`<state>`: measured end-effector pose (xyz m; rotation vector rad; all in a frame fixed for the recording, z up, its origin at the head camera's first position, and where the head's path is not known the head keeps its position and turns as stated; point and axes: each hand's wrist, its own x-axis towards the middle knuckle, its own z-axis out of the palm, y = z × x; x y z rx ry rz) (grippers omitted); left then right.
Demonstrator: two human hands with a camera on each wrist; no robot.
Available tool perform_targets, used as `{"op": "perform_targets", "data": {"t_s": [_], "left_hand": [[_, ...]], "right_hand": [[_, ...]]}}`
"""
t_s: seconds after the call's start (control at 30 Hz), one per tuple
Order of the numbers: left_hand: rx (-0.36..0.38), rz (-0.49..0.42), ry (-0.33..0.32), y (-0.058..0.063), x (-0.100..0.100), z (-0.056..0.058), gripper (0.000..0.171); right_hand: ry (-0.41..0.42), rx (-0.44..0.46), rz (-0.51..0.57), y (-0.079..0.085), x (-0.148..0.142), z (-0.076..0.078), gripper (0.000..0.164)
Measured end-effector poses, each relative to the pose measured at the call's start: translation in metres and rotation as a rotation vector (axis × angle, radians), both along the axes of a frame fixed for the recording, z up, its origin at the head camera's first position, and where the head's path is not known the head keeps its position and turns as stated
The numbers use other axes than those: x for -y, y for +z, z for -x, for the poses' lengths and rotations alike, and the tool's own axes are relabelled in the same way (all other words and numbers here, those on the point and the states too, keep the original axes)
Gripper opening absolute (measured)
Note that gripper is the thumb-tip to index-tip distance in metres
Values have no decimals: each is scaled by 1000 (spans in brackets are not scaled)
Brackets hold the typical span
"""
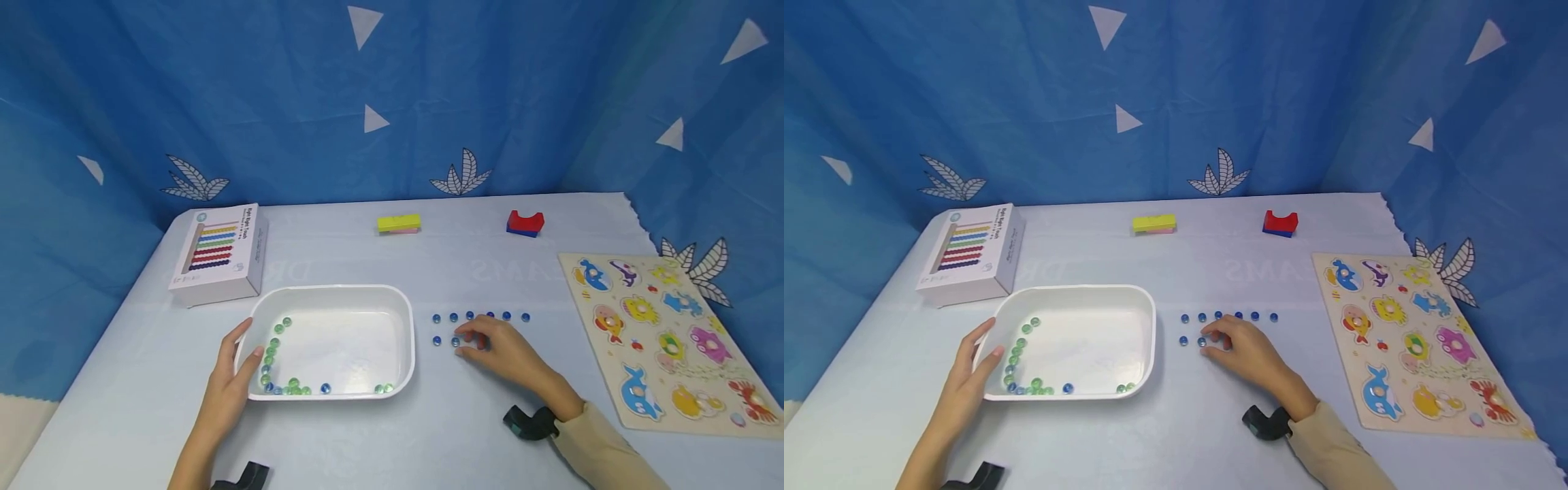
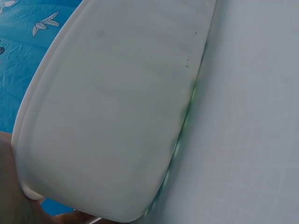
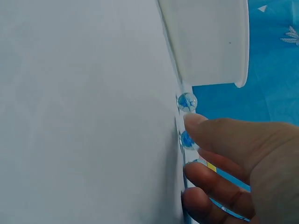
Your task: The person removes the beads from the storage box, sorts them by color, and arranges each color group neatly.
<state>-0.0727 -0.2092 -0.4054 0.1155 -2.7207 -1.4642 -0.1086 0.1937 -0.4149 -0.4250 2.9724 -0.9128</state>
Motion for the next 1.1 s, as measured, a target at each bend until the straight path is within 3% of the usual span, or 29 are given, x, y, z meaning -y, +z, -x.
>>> {"op": "perform_targets", "data": {"t_s": [0.43,0.63,0.77,0.87,1.1], "left_hand": [[0,-1,3,-2,1,-1,55],[4,-12,-4,0,-1,0,55],[9,-11,-3,0,-2,0,55],[14,-8,1,0,-2,0,55],[20,-11,2,-1,0,0,55]], "right_hand": [[-22,-23,-9,-5,5,3,16],[-5,11,60,6,-11,3,21],[-52,-89,140,19,-39,8,20],[-94,-177,149,16,-65,16,20],[-174,-210,143,25,-84,16,22]]}}
